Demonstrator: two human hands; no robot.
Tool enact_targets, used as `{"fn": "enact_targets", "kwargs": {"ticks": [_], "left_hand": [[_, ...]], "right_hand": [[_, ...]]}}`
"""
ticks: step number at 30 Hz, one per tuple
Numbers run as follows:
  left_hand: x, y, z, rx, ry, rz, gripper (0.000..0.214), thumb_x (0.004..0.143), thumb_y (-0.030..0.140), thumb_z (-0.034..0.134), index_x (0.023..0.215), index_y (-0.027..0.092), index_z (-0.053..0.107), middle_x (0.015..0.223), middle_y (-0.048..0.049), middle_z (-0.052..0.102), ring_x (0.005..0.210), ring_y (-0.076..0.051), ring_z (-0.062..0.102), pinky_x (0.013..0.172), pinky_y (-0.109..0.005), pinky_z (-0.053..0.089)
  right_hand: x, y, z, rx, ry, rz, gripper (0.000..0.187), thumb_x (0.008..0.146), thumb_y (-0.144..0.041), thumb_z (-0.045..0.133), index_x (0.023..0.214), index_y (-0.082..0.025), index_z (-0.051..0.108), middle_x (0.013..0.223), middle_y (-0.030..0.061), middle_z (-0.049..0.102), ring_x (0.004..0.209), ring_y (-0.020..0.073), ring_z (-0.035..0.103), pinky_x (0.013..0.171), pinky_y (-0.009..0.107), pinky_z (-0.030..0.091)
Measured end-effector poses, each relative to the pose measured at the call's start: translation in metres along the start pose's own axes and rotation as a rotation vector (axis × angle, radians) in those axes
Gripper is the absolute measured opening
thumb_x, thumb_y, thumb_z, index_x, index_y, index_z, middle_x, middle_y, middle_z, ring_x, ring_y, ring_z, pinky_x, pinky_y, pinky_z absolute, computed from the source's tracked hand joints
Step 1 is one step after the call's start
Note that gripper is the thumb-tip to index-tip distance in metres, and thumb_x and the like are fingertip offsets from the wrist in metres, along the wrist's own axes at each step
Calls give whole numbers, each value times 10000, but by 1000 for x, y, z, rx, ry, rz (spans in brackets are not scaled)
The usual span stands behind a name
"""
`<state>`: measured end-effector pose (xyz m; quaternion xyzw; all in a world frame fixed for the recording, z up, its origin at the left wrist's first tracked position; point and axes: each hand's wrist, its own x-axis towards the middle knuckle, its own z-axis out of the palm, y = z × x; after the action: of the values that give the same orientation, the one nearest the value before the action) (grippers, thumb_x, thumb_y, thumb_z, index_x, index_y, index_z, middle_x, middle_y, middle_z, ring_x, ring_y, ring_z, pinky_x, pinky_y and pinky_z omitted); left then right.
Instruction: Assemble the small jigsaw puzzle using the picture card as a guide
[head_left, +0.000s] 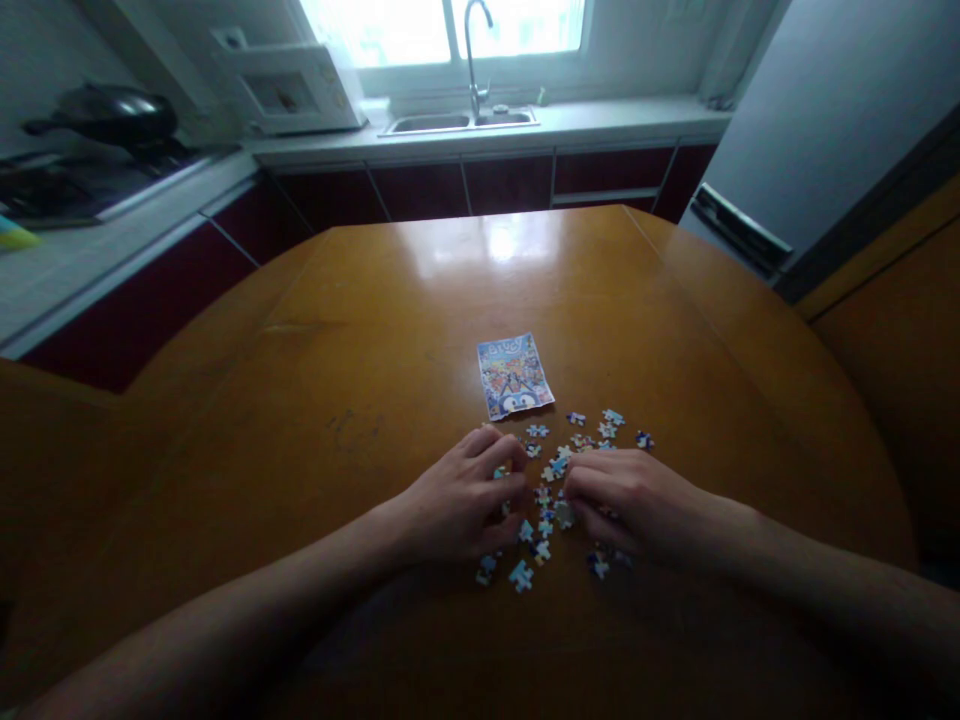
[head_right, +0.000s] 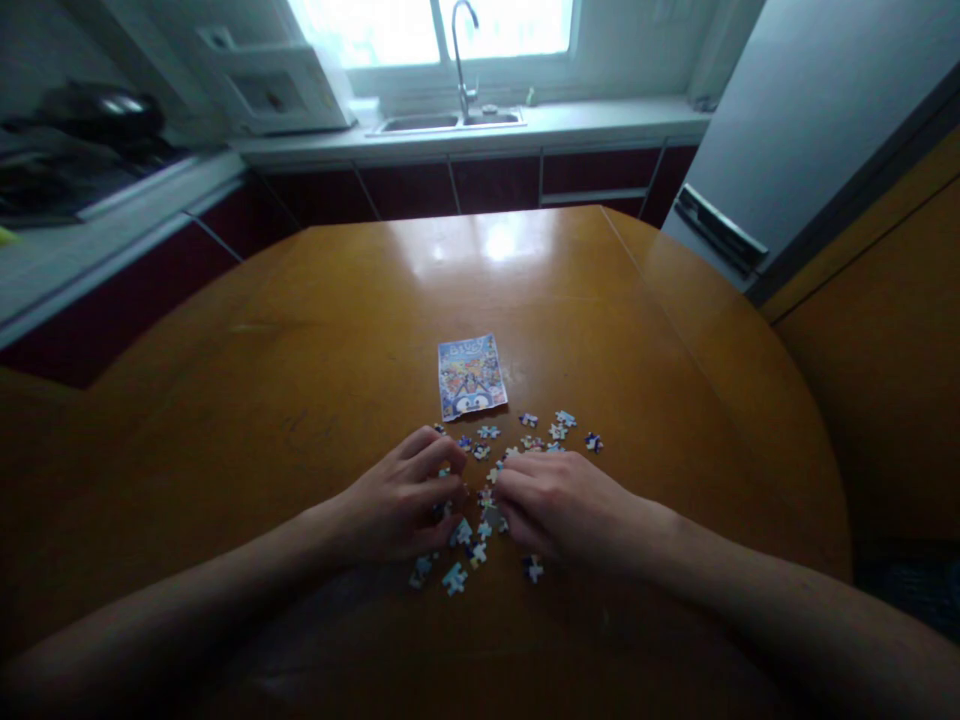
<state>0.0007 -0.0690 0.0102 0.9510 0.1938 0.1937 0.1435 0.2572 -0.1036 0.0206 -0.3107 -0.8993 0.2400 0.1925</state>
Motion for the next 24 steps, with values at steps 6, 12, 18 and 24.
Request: {"fn": "enact_targets", "kwargs": {"ticks": [6, 12, 18, 24], "left_hand": [[7, 9, 1, -285, 114, -67, 342, 900, 421, 692, 1127, 175, 623, 1006, -75, 645, 931, -209, 532, 843, -358, 475], [9, 17, 6, -425, 272, -170, 53, 915, 210, 680, 922, 165, 652, 832, -27, 680, 810, -152, 572, 748, -290, 472], [8, 11, 4, -422, 370, -187, 45, 916, 204, 683, 883, 175, 674, 829, -25, 679, 801, -145, 586, 726, -289, 485], [-10, -10, -13, -33, 223, 154, 190, 915, 209, 691, 1100, 252, 693, 893, -9, 683, 790, -145, 551, 698, -284, 469]], "right_hand": [[3, -8, 11, 309, 99, 199, 162, 967, -203, 466, 837, -167, 555, 675, -34, 516, 556, 85, 420, 541, 231, 344], [10, -19, 20, 582, 164, 341, 134, 940, -246, 565, 880, -151, 638, 729, -6, 619, 643, 102, 520, 588, 230, 409], [7, -18, 10, 572, 149, 405, 96, 890, -212, 642, 846, -145, 695, 701, 1, 641, 628, 110, 542, 573, 232, 424], [-7, -19, 5, -69, -38, -27, 180, 954, -143, 531, 827, -172, 656, 762, 22, 647, 648, 133, 544, 578, 285, 382]]}}
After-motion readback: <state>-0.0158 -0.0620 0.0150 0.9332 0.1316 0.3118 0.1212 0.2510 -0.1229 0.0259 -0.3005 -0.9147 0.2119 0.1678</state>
